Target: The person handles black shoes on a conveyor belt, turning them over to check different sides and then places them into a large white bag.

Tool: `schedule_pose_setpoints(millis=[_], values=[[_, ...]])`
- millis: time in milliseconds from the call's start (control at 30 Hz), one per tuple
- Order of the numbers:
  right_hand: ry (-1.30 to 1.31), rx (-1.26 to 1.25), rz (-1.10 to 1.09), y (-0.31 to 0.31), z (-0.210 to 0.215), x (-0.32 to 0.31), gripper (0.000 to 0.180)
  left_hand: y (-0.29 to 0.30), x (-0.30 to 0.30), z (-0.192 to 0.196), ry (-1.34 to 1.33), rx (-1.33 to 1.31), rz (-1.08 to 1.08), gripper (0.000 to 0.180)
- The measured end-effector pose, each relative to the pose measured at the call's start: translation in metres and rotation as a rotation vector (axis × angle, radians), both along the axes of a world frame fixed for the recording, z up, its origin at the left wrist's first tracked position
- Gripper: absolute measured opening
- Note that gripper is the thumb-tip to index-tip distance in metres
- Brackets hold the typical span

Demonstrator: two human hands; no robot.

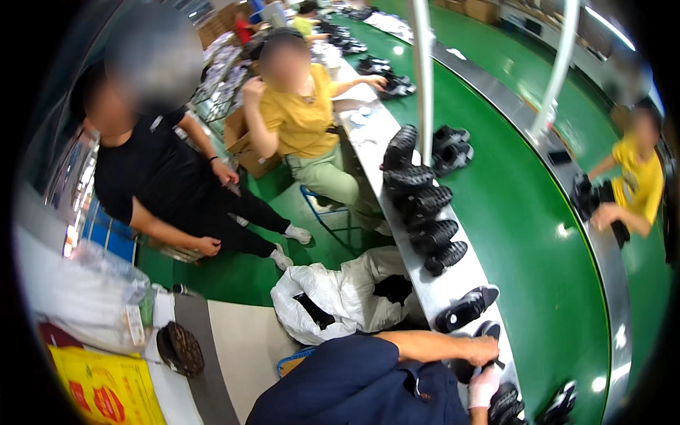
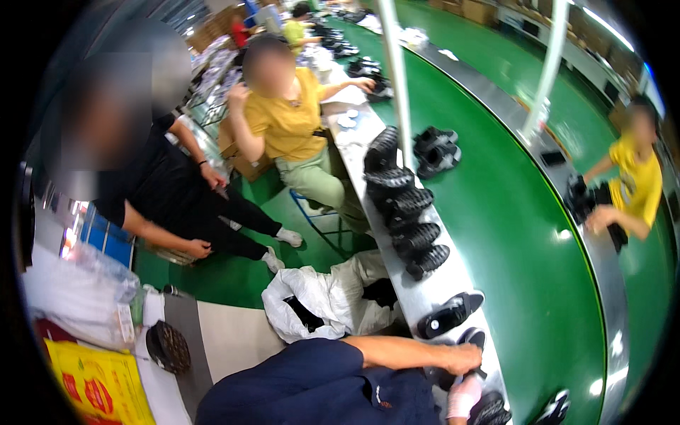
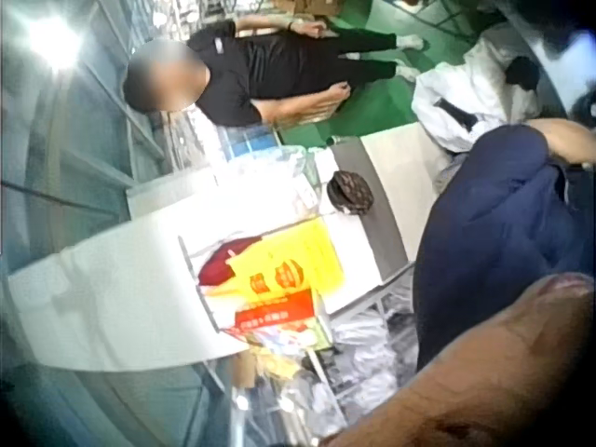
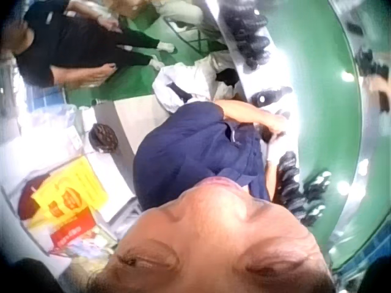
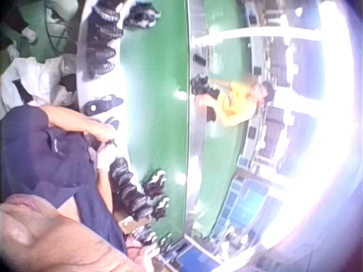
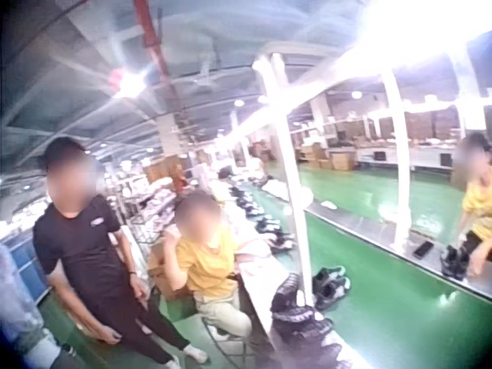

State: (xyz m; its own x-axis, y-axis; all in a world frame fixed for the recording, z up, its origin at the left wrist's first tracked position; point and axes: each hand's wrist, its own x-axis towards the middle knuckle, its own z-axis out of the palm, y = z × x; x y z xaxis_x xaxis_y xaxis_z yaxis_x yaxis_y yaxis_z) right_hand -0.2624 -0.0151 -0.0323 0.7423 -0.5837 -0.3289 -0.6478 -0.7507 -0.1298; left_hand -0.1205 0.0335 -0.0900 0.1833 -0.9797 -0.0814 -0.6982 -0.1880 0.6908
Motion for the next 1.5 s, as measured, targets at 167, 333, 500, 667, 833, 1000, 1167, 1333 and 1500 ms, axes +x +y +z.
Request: schedule_pose_setpoints(millis=[167,333,500,667,833,1000,1167,1333,1500], values=[[0.055,0.019,-0.154,-0.015,-0.053,-0.003,0.034,-0.012,0.009,0.0,-0.006,-0.054,0.026,0.018],[-0.302,0.132,-0.139,-0.037,-0.066,-0.026,0.046,0.014,0.0,0.03,0.033,-0.177,0.193,0.058],[-0.39,0.408,-0.222,-0.04,-0.069,-0.019,0.062,0.034,-0.01,0.045,0.24,0.105,0.31,0.102],[-0.368,0.301,-0.27,-0.031,-0.069,-0.003,0.041,0.028,-0.013,0.033,0.268,0.12,0.401,0.091],[-0.344,0.185,-0.361,-0.02,-0.059,0.017,0.032,0.018,-0.015,0.019,0.118,0.062,0.564,0.062],[0.102,-0.184,0.179,-0.064,-0.143,-0.007,0.026,0.017,-0.001,0.04,0.16,0.099,0.511,0.038],[-0.154,0.017,-0.224,-0.03,-0.06,0.027,0.026,0.126,0.021,0.119,-0.079,0.12,0.575,0.047],[-0.216,0.096,-0.289,-0.022,-0.059,0.03,0.025,0.146,0.037,0.059,-0.222,0.051,0.665,0.045],[-0.263,0.185,-0.268,-0.013,-0.049,0.048,0.031,0.114,0.043,0.052,0.066,0.186,0.412,0.048]])
